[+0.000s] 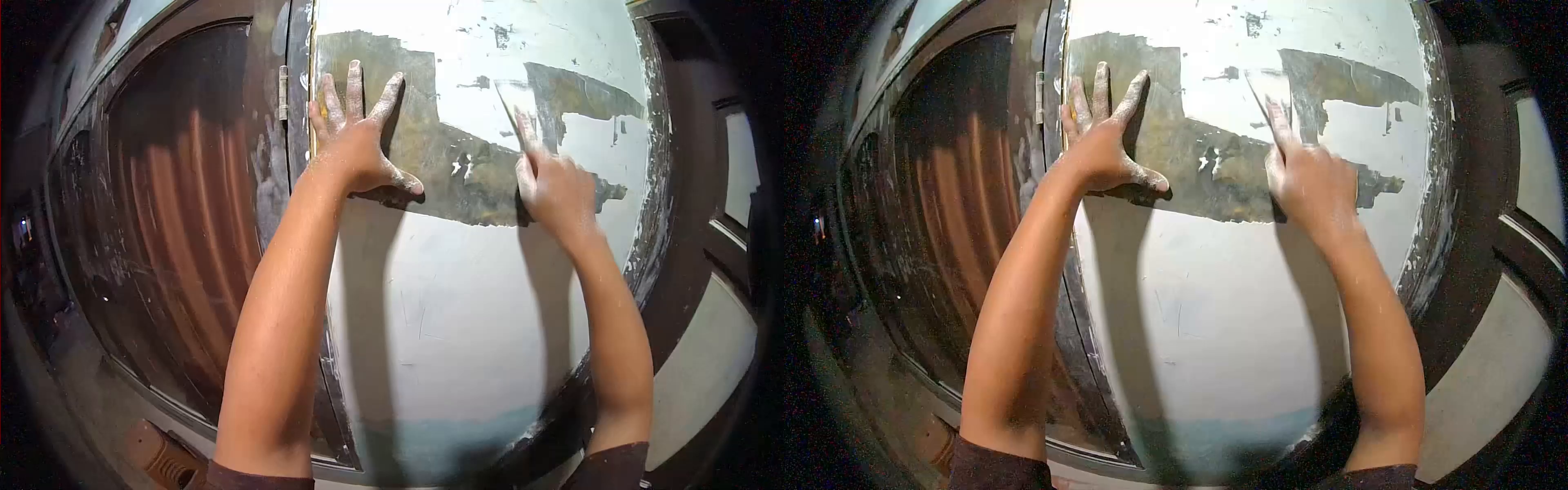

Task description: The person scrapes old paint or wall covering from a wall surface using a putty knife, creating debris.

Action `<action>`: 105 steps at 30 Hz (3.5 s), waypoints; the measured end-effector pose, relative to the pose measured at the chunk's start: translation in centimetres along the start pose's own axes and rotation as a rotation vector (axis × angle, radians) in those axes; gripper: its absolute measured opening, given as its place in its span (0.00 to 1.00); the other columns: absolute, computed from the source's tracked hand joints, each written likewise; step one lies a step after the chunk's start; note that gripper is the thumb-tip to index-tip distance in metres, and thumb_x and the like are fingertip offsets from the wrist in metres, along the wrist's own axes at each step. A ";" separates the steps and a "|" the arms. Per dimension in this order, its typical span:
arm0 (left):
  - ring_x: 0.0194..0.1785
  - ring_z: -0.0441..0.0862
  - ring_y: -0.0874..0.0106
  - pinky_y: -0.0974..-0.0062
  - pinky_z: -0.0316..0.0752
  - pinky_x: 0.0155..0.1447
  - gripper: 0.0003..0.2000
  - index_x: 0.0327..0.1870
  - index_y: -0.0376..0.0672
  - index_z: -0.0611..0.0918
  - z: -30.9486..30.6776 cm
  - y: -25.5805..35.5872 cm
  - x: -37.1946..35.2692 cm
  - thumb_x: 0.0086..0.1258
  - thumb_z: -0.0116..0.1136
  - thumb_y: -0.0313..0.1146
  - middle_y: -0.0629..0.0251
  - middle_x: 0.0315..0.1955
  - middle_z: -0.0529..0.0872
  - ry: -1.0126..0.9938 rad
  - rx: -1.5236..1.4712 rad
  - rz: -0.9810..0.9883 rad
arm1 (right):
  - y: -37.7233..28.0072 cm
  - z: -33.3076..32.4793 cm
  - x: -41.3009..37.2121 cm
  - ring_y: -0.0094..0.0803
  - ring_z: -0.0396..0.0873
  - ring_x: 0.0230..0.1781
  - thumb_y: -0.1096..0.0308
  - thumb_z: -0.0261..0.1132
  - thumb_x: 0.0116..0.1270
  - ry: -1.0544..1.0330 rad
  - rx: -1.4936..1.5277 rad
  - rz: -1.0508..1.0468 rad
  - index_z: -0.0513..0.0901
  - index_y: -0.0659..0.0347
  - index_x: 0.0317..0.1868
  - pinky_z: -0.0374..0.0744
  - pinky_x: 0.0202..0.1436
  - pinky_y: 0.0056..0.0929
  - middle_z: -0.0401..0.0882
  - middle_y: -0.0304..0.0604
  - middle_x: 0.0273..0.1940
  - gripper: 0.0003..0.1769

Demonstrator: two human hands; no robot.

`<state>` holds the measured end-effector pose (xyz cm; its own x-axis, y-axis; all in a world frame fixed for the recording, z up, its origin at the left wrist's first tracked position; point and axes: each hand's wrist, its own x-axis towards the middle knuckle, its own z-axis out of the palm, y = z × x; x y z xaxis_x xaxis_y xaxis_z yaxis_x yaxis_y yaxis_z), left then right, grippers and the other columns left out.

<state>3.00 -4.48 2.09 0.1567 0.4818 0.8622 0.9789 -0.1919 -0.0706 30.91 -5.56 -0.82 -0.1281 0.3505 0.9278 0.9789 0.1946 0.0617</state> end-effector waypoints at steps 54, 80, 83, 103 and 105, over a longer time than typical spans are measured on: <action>0.87 0.21 0.37 0.34 0.22 0.82 0.80 0.87 0.74 0.53 2.0 -1.0 0.0 0.18 0.83 0.75 0.49 0.88 0.32 0.166 -0.039 0.051 | 0.2 0.9 -2.8 0.60 0.86 0.32 0.55 0.58 0.79 -0.095 -0.051 0.038 0.63 0.37 0.82 0.83 0.41 0.60 0.87 0.56 0.30 0.33; 0.87 0.23 0.38 0.37 0.23 0.83 0.79 0.87 0.73 0.54 1.8 -0.8 -0.2 0.19 0.83 0.75 0.47 0.88 0.33 0.169 -0.031 0.035 | -0.4 0.3 -5.2 0.60 0.86 0.31 0.56 0.58 0.78 -0.168 -0.024 0.057 0.64 0.34 0.83 0.82 0.41 0.60 0.86 0.57 0.28 0.34; 0.87 0.23 0.37 0.37 0.22 0.83 0.80 0.87 0.73 0.54 1.9 -1.0 -0.2 0.17 0.81 0.77 0.46 0.88 0.33 0.174 -0.025 0.059 | -0.4 0.0 -3.5 0.61 0.85 0.36 0.56 0.57 0.79 -0.130 0.008 0.078 0.65 0.34 0.83 0.81 0.44 0.60 0.86 0.59 0.31 0.33; 0.87 0.23 0.38 0.34 0.25 0.84 0.79 0.88 0.72 0.51 0.9 -0.3 -0.4 0.22 0.85 0.71 0.48 0.88 0.33 0.090 -0.009 -0.001 | 0.4 0.3 1.8 0.60 0.86 0.35 0.56 0.58 0.78 -0.030 0.006 0.007 0.74 0.46 0.77 0.82 0.42 0.59 0.88 0.58 0.33 0.28; 0.87 0.21 0.39 0.33 0.23 0.83 0.80 0.87 0.73 0.53 1.3 -0.5 -0.3 0.19 0.84 0.73 0.48 0.88 0.32 0.120 -0.060 0.024 | 0.2 1.5 -0.9 0.58 0.87 0.30 0.55 0.58 0.78 0.004 -0.077 -0.050 0.65 0.44 0.83 0.84 0.35 0.57 0.87 0.57 0.30 0.35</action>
<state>2.61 -3.43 1.24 0.1600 0.3716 0.9145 0.9647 -0.2553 -0.0651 30.99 -4.50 -2.17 -0.1771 0.3385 0.9242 0.9806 0.1405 0.1364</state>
